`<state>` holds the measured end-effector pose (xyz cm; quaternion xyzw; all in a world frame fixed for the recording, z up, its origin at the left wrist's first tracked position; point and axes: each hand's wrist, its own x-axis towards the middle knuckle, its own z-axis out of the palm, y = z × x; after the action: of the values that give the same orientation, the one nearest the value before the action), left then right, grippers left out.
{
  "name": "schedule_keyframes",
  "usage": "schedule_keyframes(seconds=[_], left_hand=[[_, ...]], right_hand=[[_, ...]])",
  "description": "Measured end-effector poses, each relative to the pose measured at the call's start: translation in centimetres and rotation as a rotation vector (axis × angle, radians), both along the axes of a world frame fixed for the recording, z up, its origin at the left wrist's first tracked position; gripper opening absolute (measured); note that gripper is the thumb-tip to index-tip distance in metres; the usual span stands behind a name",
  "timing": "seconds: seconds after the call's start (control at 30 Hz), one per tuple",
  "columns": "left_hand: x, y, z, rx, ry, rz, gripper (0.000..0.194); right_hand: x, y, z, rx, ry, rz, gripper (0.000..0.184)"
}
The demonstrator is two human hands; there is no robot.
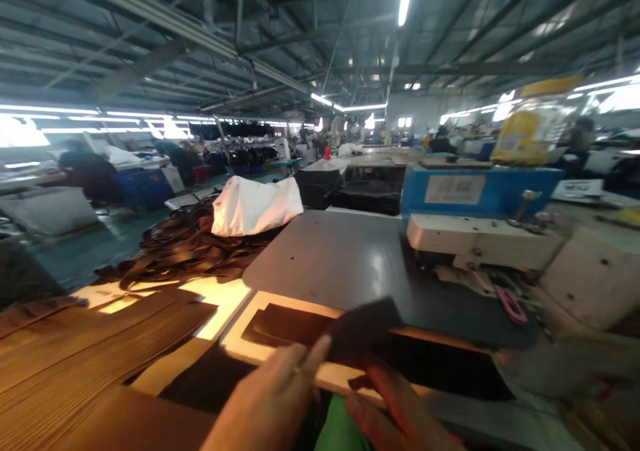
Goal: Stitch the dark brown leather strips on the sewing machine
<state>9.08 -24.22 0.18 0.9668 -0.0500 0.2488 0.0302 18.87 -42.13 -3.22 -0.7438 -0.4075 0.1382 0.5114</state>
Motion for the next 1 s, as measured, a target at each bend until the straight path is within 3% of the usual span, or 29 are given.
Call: schedule_keyframes(seconds=[0.13,0.23,0.33,0.4,0.47,0.53,0.67,0.77,1.0], left_hand=[[2.9,-6.4,-0.7,-0.111,0.034,-0.279,0.056],[4.5,-8.4,0.7,-0.161,0.003,-0.432,0.058],[6.1,-9.0,2.7,-0.161,-0.037,-0.58,0.044],[8.1,-8.8,3.5,-0.201,-0.073,-0.559,0.034],[10.8,-8.2,3.1,-0.225,-0.067,-0.466,0.029],[13.8,-7.5,1.8,-0.202,0.003,-0.389,0.026],[18.6,-6.3,-1.7,-0.146,0.122,-0.409,0.025],[20.2,-6.0,-2.8,-0.152,0.13,-0.432,0.026],[21.0,-6.1,-2.4,-0.16,0.154,-0.434,0.027]], right_hand=[[0.2,-1.6,0.1,0.161,-0.012,-0.292,0.041],[2.2,-4.0,1.2,0.194,-0.02,-0.466,0.04],[4.9,-5.9,3.2,0.122,0.004,-0.498,0.036],[6.8,-6.7,4.1,0.04,-0.036,-0.488,0.035],[8.7,-7.1,4.1,-0.076,-0.098,-0.474,0.035],[10.4,-7.3,3.4,-0.242,-0.155,-0.477,0.035],[12.8,-7.1,2.0,-0.528,-0.291,-0.563,0.035],[13.8,-6.4,2.0,-0.585,-0.331,-0.611,0.028],[14.9,-4.2,2.4,-0.57,-0.382,-0.655,0.032]])
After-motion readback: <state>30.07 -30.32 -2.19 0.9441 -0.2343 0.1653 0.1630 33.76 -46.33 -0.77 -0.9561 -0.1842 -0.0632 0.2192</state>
